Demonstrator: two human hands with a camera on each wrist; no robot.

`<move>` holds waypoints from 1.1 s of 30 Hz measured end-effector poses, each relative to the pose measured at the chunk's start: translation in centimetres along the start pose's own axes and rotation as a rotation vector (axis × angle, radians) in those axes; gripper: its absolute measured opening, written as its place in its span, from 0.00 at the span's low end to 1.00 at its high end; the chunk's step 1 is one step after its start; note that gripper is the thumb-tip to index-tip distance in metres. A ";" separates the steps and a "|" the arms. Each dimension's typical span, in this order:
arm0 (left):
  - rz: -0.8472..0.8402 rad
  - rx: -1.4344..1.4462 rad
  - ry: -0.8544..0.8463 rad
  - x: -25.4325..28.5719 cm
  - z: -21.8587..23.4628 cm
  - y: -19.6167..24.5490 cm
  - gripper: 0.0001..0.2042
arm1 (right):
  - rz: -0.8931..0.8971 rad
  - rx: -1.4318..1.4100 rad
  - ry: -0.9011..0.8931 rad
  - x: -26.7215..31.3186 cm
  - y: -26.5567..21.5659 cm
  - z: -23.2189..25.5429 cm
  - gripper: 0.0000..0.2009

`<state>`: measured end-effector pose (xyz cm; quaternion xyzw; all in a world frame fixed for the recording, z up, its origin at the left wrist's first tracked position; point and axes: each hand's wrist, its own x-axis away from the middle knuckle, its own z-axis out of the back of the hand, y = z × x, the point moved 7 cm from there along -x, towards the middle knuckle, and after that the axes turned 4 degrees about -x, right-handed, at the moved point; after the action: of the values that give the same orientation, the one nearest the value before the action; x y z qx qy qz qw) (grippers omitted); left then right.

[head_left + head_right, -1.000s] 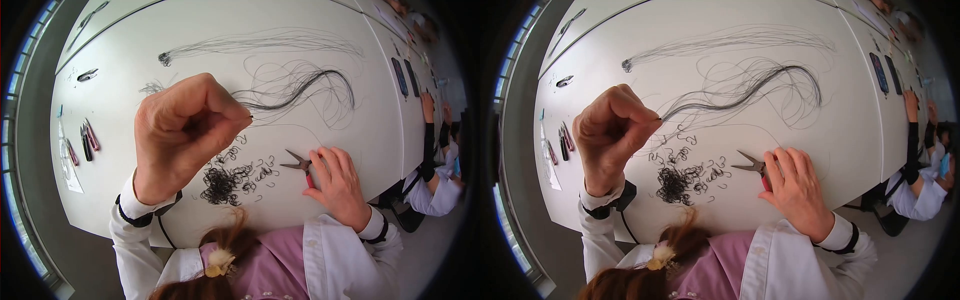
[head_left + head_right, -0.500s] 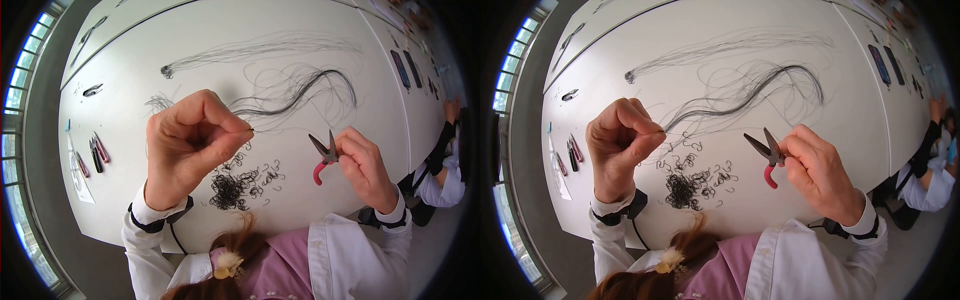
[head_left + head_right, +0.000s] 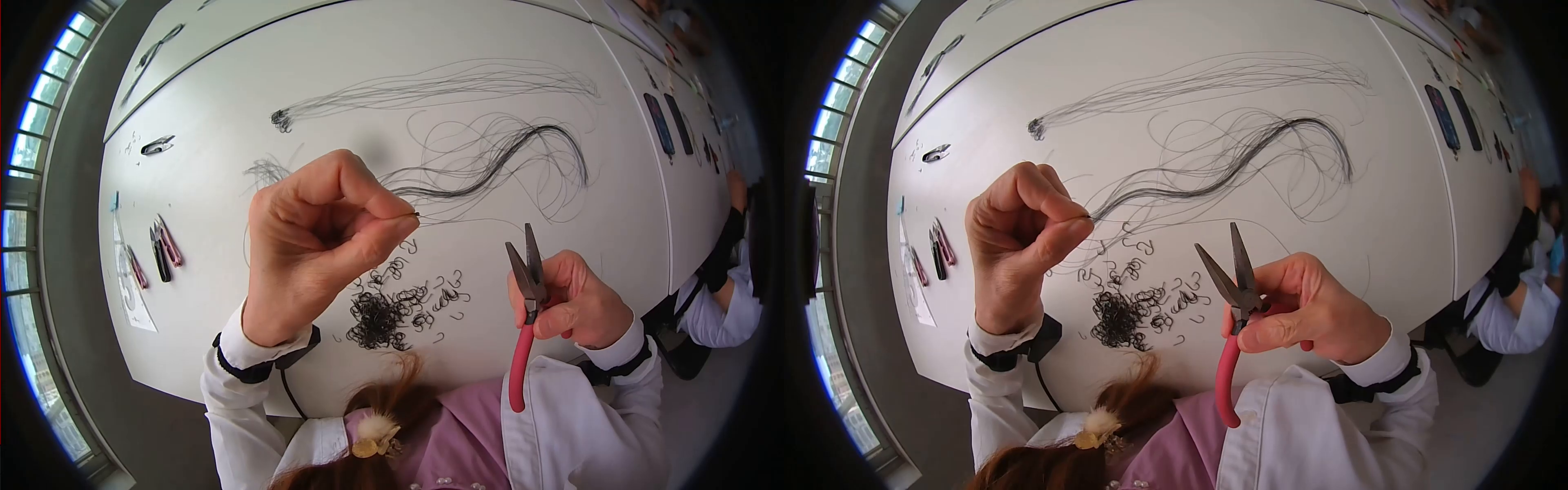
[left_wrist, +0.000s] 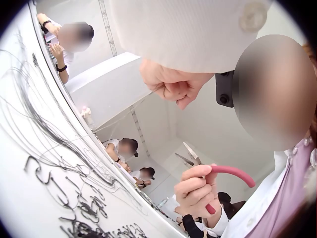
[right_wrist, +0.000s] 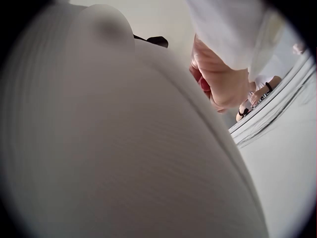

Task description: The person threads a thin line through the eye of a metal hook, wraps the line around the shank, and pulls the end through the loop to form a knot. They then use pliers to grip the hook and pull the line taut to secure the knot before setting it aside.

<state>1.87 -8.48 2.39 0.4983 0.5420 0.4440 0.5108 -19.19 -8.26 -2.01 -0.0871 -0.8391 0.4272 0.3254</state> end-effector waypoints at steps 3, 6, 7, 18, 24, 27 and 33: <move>0.010 0.007 0.003 0.0 0.0 -0.1 0.05 | 0.108 -0.344 -0.026 -0.9 -0.6 -0.6 0.05; -0.023 -0.017 0.000 -0.1 0.1 0.1 0.05 | 0.205 -0.404 0.114 -2.4 -1.9 -0.7 0.11; -0.025 -0.017 0.004 -0.1 0.2 0.1 0.05 | 0.245 -0.410 0.024 -2.6 -2.6 -0.9 0.08; 0.088 0.013 0.145 -0.2 0.7 0.3 0.08 | 0.133 -0.559 -0.247 -3.6 -3.1 -2.0 0.35; 0.053 0.040 0.165 -0.3 1.2 0.1 0.08 | 0.057 -0.397 -0.245 -2.9 -3.2 -3.3 0.53; -0.042 0.069 0.073 -0.3 1.5 0.5 0.07 | 0.064 -0.141 -0.192 -2.5 -3.3 -2.9 0.47; 0.050 0.039 0.182 -0.3 1.5 0.4 0.08 | 0.529 0.994 0.309 -2.1 -6.2 -1.0 0.29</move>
<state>3.44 -8.76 2.72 0.4792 0.5820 0.4895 0.4382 -16.09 -12.35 2.23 -0.1920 -0.4303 0.8188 0.3281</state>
